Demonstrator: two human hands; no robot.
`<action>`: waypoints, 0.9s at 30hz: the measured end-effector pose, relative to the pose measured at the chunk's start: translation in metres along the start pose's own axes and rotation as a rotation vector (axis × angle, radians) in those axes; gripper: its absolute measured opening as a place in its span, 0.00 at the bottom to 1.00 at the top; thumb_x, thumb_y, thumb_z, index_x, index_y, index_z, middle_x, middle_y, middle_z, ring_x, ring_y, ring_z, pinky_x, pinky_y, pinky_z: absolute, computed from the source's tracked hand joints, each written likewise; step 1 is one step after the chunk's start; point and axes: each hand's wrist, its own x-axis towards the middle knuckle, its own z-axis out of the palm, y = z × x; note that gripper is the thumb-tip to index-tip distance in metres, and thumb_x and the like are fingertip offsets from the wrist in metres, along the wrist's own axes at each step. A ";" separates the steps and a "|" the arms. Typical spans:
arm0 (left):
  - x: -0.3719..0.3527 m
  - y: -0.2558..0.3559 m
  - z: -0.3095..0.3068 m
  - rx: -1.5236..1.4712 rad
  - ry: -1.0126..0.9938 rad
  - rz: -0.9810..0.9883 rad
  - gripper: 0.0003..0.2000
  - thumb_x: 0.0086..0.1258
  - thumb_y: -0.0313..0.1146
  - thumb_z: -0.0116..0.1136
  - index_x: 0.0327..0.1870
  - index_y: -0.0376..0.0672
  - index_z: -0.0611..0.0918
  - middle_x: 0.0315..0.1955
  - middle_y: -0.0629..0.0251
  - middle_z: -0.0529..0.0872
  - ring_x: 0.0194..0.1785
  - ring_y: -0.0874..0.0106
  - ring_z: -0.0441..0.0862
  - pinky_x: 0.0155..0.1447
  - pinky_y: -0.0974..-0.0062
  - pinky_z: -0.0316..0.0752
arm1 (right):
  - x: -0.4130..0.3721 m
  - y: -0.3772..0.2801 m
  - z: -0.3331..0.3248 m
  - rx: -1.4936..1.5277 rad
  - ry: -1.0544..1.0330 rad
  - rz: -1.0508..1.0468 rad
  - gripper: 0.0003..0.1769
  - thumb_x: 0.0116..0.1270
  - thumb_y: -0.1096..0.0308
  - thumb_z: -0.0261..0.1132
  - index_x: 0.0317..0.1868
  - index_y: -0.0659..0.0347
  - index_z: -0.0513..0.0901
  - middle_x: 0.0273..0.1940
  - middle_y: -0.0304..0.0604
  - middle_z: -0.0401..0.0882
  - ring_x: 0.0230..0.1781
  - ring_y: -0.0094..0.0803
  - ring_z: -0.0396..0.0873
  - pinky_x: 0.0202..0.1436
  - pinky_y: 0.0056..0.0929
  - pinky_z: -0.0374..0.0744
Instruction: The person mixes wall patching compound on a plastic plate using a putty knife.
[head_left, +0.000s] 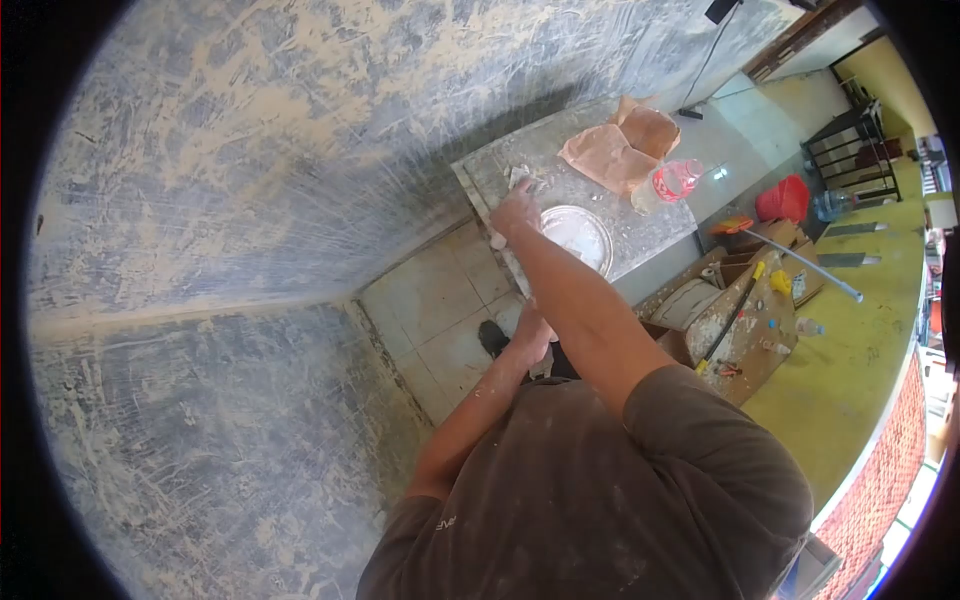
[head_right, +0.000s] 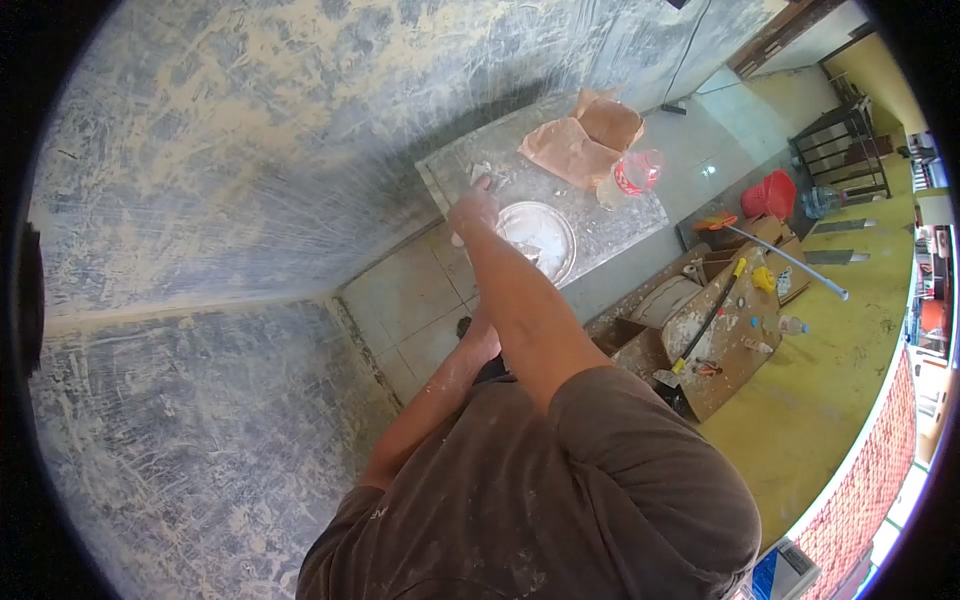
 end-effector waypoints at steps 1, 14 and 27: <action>-0.003 0.005 0.004 0.000 0.022 -0.020 0.09 0.77 0.35 0.49 0.51 0.42 0.75 0.29 0.71 0.76 0.21 0.78 0.70 0.21 0.80 0.65 | 0.001 0.003 0.001 -0.005 0.000 0.000 0.36 0.63 0.64 0.62 0.67 0.70 0.58 0.57 0.65 0.77 0.58 0.59 0.78 0.61 0.44 0.77; -0.003 0.018 -0.005 0.097 0.087 -0.106 0.07 0.80 0.33 0.41 0.45 0.42 0.74 0.25 0.70 0.74 0.18 0.79 0.68 0.18 0.79 0.64 | -0.029 0.118 -0.142 1.061 -0.632 -0.158 0.25 0.74 0.73 0.49 0.70 0.68 0.64 0.41 0.50 0.82 0.23 0.26 0.74 0.23 0.20 0.74; 0.009 0.007 0.000 0.196 0.070 0.174 0.12 0.79 0.31 0.45 0.57 0.34 0.72 0.24 0.72 0.76 0.21 0.82 0.70 0.23 0.83 0.66 | -0.147 0.168 -0.085 0.229 0.023 -0.502 0.19 0.75 0.69 0.55 0.63 0.59 0.76 0.47 0.57 0.84 0.46 0.43 0.83 0.50 0.36 0.79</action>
